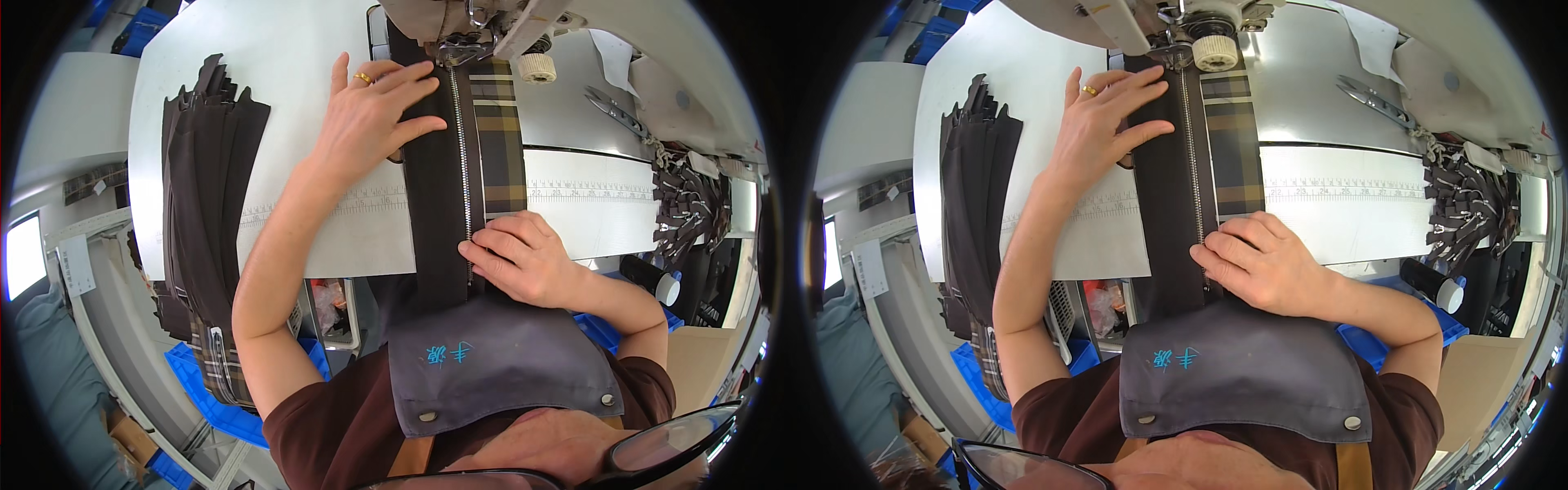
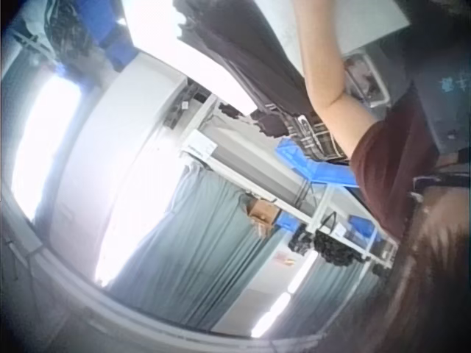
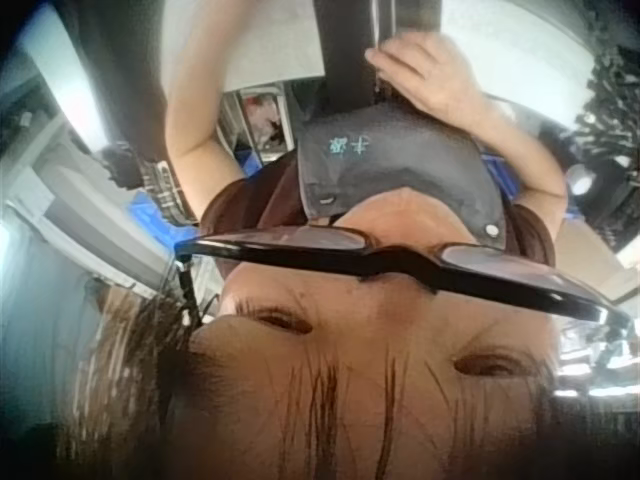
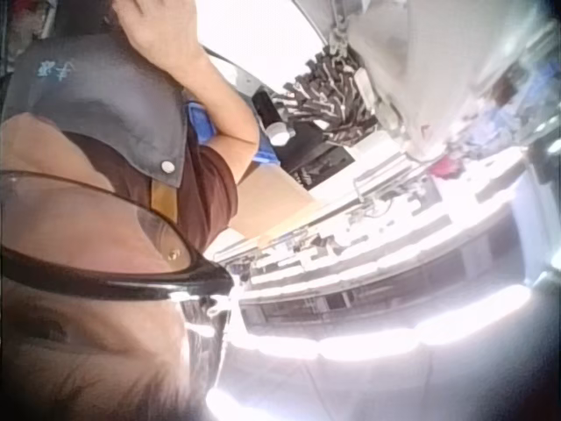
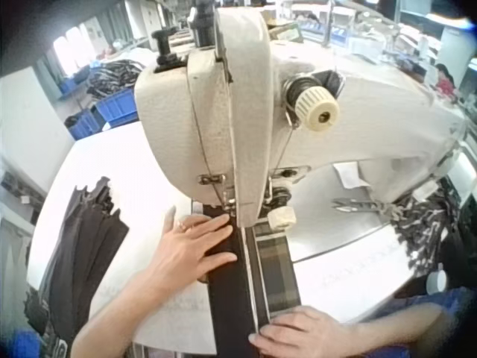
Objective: The person operates an industrial sewing machine to stitch a zipper onto a plaid fabric pouch. They guide the fabric under the needle, trim excess thread with scissors, and reposition the item to sew along the zipper's length. The person handles multiple pouches, stacking completed units to the side.
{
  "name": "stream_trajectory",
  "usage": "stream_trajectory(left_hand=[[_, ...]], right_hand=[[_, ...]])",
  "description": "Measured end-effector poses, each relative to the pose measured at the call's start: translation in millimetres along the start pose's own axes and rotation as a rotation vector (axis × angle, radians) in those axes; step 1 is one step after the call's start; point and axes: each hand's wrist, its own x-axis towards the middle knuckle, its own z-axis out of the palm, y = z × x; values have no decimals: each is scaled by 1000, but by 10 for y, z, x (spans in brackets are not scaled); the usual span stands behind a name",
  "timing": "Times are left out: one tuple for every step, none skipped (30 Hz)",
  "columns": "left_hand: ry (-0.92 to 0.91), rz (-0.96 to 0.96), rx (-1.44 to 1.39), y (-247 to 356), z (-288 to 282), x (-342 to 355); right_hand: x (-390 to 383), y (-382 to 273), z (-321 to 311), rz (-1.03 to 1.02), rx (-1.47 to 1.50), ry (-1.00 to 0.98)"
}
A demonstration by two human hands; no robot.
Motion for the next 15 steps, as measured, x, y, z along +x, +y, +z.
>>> stream_trajectory(left_hand=[[-8, 45, 39, 30, 9, -21], [-15, 68, 78, 66, 18, -50], [-78, 69, 133, 106, 20, -85], [-45, 52, 111, 142, 22, -116], [-67, 12, 102, 170, 25, -141], [-69, -12, 96, 191, 31, -158], [-88, -14, 126, 197, 41, -160], [-87, -3, 160, 200, 52, -157], [-83, -7, 182, 200, 61, -153], [-69, -2, 179, 202, 71, -149], [-53, -12, 163, 209, 80, -148], [-39, -12, 158, 213, 88, -147], [-31, -2, 136, 209, 92, -143], [-24, 18, 126, 206, 96, -141], [-17, 37, 117, 204, 98, -140]], right_hand=[[15, 16, -13, 5, 2, -12], [32, 36, -26, 13, 7, -27], [48, 50, -40, 21, 14, -39], [65, 66, -54, 19, 15, -51], [81, 78, -68, 19, 15, -62], [97, 90, -80, 20, 15, -74], [111, 103, -89, 22, 11, -79], [126, 116, -97, 23, 6, -83], [140, 134, -102, 23, 2, -88], [154, 153, -105, 21, -3, -91], [169, 178, -107, 19, -9, -94], [183, 206, -108, 17, -18, -95], [198, 235, -108, 14, -18, -94], [214, 267, -108, 10, -20, -90], [230, 300, -108, 6, -22, -86]])
